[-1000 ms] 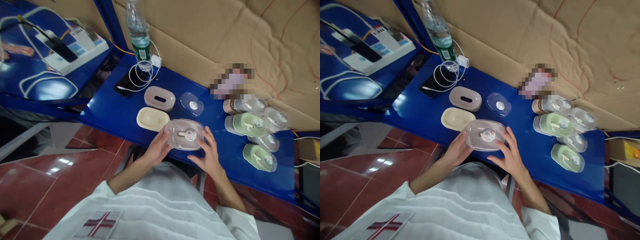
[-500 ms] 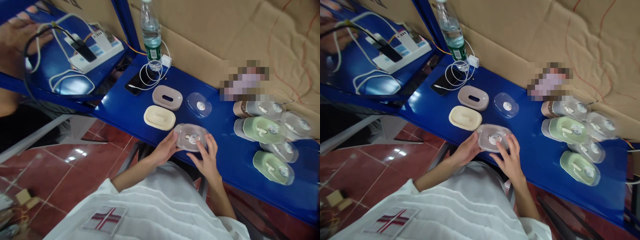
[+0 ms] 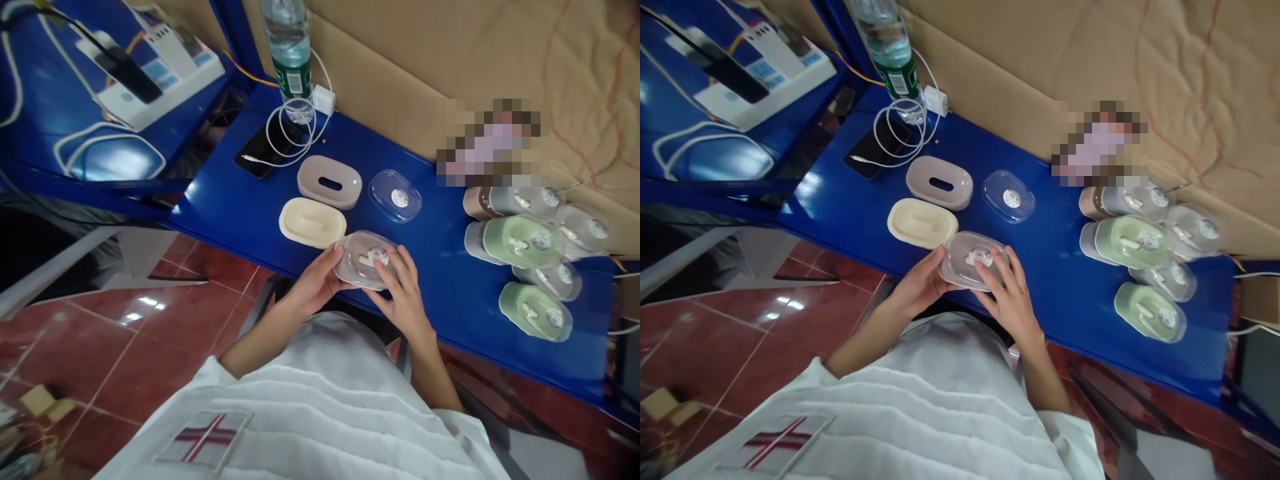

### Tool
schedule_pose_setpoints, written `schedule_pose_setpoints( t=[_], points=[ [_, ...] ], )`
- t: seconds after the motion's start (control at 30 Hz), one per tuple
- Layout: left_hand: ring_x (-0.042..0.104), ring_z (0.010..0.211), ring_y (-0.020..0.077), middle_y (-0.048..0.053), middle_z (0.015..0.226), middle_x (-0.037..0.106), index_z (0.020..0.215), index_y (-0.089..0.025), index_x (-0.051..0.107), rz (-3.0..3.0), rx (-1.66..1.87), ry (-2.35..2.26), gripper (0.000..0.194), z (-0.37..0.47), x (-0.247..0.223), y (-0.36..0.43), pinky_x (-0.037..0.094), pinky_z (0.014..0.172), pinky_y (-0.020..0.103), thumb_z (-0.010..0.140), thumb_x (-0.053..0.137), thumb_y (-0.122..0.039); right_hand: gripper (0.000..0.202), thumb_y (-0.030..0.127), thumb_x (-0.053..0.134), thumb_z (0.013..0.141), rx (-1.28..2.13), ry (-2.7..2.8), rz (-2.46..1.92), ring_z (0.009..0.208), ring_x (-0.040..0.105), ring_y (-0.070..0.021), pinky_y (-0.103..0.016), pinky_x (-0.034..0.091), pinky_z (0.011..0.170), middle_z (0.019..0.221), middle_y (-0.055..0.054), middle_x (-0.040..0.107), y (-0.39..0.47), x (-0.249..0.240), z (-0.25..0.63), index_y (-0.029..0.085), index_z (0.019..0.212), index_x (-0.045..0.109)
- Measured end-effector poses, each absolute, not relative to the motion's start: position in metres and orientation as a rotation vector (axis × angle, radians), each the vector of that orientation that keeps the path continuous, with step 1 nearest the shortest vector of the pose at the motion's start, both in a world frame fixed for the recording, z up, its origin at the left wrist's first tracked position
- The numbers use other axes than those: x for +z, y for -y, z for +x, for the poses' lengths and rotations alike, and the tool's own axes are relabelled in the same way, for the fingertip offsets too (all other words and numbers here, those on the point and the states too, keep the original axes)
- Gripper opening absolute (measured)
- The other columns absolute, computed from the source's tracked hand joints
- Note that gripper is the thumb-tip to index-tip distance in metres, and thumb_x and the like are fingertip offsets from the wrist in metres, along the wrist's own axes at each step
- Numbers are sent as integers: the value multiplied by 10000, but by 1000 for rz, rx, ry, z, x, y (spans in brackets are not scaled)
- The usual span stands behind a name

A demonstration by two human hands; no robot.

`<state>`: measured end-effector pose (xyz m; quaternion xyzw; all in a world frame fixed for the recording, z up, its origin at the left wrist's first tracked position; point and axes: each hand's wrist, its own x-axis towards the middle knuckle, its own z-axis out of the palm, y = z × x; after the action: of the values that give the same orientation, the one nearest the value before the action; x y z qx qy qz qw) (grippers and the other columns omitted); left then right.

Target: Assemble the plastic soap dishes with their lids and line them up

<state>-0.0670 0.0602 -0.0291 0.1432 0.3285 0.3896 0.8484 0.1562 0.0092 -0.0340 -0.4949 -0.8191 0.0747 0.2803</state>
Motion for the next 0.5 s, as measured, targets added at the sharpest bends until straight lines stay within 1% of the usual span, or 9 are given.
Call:
schedule_pose_setpoints(
  t=[0.1,0.17,0.27,0.33,0.37,0.4,0.43,0.47,0.5],
  points=[
    [757,1180,299,122,1339,765,1361,-214,692,276,751,-631,445,-73,-23,-62,637,1009,465,1023,683,-505,820,255,752,964,316,2057,-1355,1572,439,-345,-620,449,1259,1679,-58,487,-10,-27,154,401,1675,371],
    [740,1235,318,141,1409,733,1410,-219,676,310,720,-578,489,-78,-16,-61,596,1082,499,1029,665,-525,770,312,773,944,443,1845,-1443,1493,542,-337,-591,495,1222,1619,-81,559,-5,-26,155,373,1638,444],
    [738,1234,343,165,1420,725,1393,-207,706,532,762,-623,493,-88,-5,-56,599,1062,490,1017,679,-525,675,446,765,944,545,1439,-1594,1311,691,-329,-555,603,1082,1478,-112,672,13,-28,167,314,1566,539],
    [752,1182,332,154,1366,749,1318,-209,743,765,908,-799,404,-99,-2,-53,616,1015,477,1033,661,-483,634,548,745,936,347,1245,-1617,1152,759,-338,-572,642,976,1332,-117,741,31,-25,192,294,1500,608],
    [749,1175,320,139,1341,757,1283,-219,754,911,1012,-929,356,-106,-2,-53,610,1025,478,1041,648,-459,652,598,760,907,182,1175,-1598,1114,765,-351,-592,635,966,1294,-121,749,42,-20,211,298,1471,633],
    [733,1203,310,119,1340,753,1270,-239,752,1074,1116,-1077,317,-115,-4,-54,588,1068,488,1048,639,-436,708,653,802,845,-47,1126,-1566,1103,762,-373,-612,620,971,1282,-134,745,53,-13,235,302,1443,657],
    [700,1267,304,102,1370,735,1276,-258,745,1261,1201,-1238,294,-124,-7,-57,540,1143,499,1045,645,-410,811,701,865,748,-237,1075,-1535,1178,729,-400,-616,582,1026,1355,-148,710,65,-3,262,329,1439,657],
    [644,1358,311,95,1418,707,1283,-270,742,1469,1243,-1378,290,-133,-12,-61,473,1218,519,1030,667,-391,934,711,938,635,-380,1034,-1534,1275,673,-435,-610,527,1095,1435,-186,657,76,7,293,320,1436,660],
    [570,1450,328,98,1496,656,1310,-276,730,1651,1232,-1495,316,-142,-17,-67,404,1272,546,1015,686,-378,1064,777,958,525,-607,1034,-1606,1263,670,-466,-602,536,1053,1414,-245,653,86,18,326,274,1420,680]
  ],
)
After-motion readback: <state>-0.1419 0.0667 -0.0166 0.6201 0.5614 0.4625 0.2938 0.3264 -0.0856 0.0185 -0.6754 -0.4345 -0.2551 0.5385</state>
